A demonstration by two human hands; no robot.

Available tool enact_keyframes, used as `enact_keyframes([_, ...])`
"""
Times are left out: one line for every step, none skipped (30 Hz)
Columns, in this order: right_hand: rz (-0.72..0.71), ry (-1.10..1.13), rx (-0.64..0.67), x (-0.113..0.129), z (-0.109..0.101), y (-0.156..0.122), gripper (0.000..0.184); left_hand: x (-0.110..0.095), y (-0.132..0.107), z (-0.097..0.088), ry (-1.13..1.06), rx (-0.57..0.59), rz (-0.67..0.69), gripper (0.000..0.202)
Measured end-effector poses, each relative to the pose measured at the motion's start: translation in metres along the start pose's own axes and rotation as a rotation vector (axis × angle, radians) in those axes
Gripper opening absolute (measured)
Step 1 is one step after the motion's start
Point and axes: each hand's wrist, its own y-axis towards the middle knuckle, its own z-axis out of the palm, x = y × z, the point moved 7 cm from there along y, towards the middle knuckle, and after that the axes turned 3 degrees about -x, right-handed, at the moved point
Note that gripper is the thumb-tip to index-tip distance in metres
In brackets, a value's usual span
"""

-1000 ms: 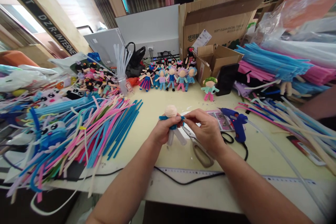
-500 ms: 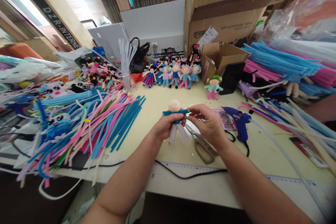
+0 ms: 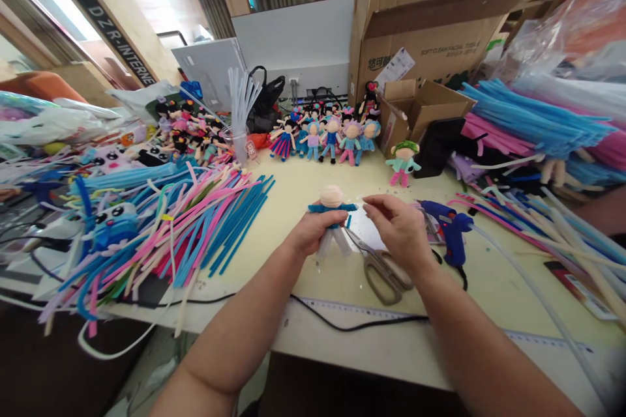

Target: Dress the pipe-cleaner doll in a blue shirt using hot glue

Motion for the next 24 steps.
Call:
enact_keyframes([0.087, 0.109, 0.046, -0.005, 0.003, 0.001, 0.022, -0.001, 0.0, -0.001, 0.027, -0.015, 0.018, 0.022])
enact_keyframes([0.178, 0.223, 0.096, -0.009, 0.008, 0.001, 0.024, -0.002, -0.001, -0.001, 0.065, -0.031, 0.043, 0.024])
enact_keyframes([0.26, 0.323, 0.146, -0.012, 0.013, 0.0, 0.027, -0.004, -0.001, -0.002, 0.109, -0.047, 0.072, 0.025])
enact_keyframes([0.325, 0.395, 0.184, -0.014, 0.017, 0.0, 0.029, -0.005, -0.002, -0.003, 0.155, -0.063, 0.103, 0.027])
enact_keyframes([0.368, 0.436, 0.208, -0.015, 0.02, -0.001, 0.031, -0.007, -0.002, -0.004, 0.196, -0.074, 0.131, 0.028])
enact_keyframes([0.394, 0.456, 0.219, -0.016, 0.021, -0.002, 0.031, -0.007, -0.002, -0.005, 0.229, -0.08, 0.154, 0.029])
enact_keyframes([0.408, 0.465, 0.222, -0.016, 0.022, -0.002, 0.032, -0.008, -0.001, -0.005, 0.253, -0.081, 0.173, 0.029])
enact_keyframes([0.415, 0.47, 0.219, -0.016, 0.022, -0.002, 0.031, -0.008, -0.001, -0.005, 0.27, -0.078, 0.189, 0.029])
enact_keyframes([0.424, 0.476, 0.213, -0.016, 0.023, -0.002, 0.031, -0.009, -0.001, -0.005, 0.285, -0.07, 0.203, 0.029])
enact_keyframes([0.439, 0.485, 0.208, -0.017, 0.023, -0.003, 0.03, -0.01, -0.001, -0.004, 0.301, -0.058, 0.218, 0.03])
enact_keyframes([0.461, 0.497, 0.207, -0.017, 0.023, -0.003, 0.03, -0.012, -0.002, -0.003, 0.317, -0.045, 0.236, 0.029])
enact_keyframes([0.489, 0.513, 0.21, -0.019, 0.024, -0.004, 0.03, -0.014, -0.003, -0.001, 0.334, -0.034, 0.252, 0.029])
enact_keyframes([0.516, 0.533, 0.218, -0.02, 0.025, -0.005, 0.03, -0.017, -0.005, 0.001, 0.349, -0.027, 0.267, 0.028])
enact_keyframes([0.539, 0.558, 0.228, -0.02, 0.026, -0.006, 0.03, -0.02, -0.006, 0.003, 0.36, -0.025, 0.279, 0.027])
enact_keyframes([0.556, 0.586, 0.239, -0.02, 0.027, -0.007, 0.03, -0.022, -0.008, 0.004, 0.369, -0.025, 0.29, 0.026])
enact_keyframes([0.568, 0.616, 0.252, -0.02, 0.028, -0.007, 0.03, -0.025, -0.01, 0.006, 0.374, -0.027, 0.299, 0.026])
enact_keyframes([0.575, 0.647, 0.263, -0.02, 0.03, -0.008, 0.03, -0.026, -0.011, 0.007, 0.376, -0.027, 0.305, 0.025])
enact_keyframes([0.579, 0.675, 0.272, -0.02, 0.031, -0.008, 0.03, -0.027, -0.011, 0.007, 0.376, -0.025, 0.308, 0.025])
enact_keyframes([0.582, 0.7, 0.279, -0.02, 0.032, -0.008, 0.03, -0.027, -0.012, 0.007, 0.374, -0.024, 0.308, 0.025])
enact_keyframes([0.583, 0.721, 0.284, -0.02, 0.033, -0.009, 0.029, -0.027, -0.011, 0.006, 0.369, -0.029, 0.304, 0.024])
enact_keyframes([0.587, 0.74, 0.287, -0.019, 0.033, -0.009, 0.029, -0.025, -0.011, 0.005, 0.357, -0.039, 0.294, 0.024])
enact_keyframes([0.593, 0.755, 0.29, -0.019, 0.034, -0.009, 0.029, -0.024, -0.01, 0.003, 0.338, -0.054, 0.28, 0.025])
enact_keyframes([0.6, 0.765, 0.289, -0.019, 0.034, -0.009, 0.029, -0.021, -0.009, 0.0, 0.317, -0.072, 0.263, 0.025])
enact_keyframes([0.606, 0.766, 0.286, -0.019, 0.033, -0.009, 0.03, -0.019, -0.007, -0.002, 0.296, -0.09, 0.245, 0.026])
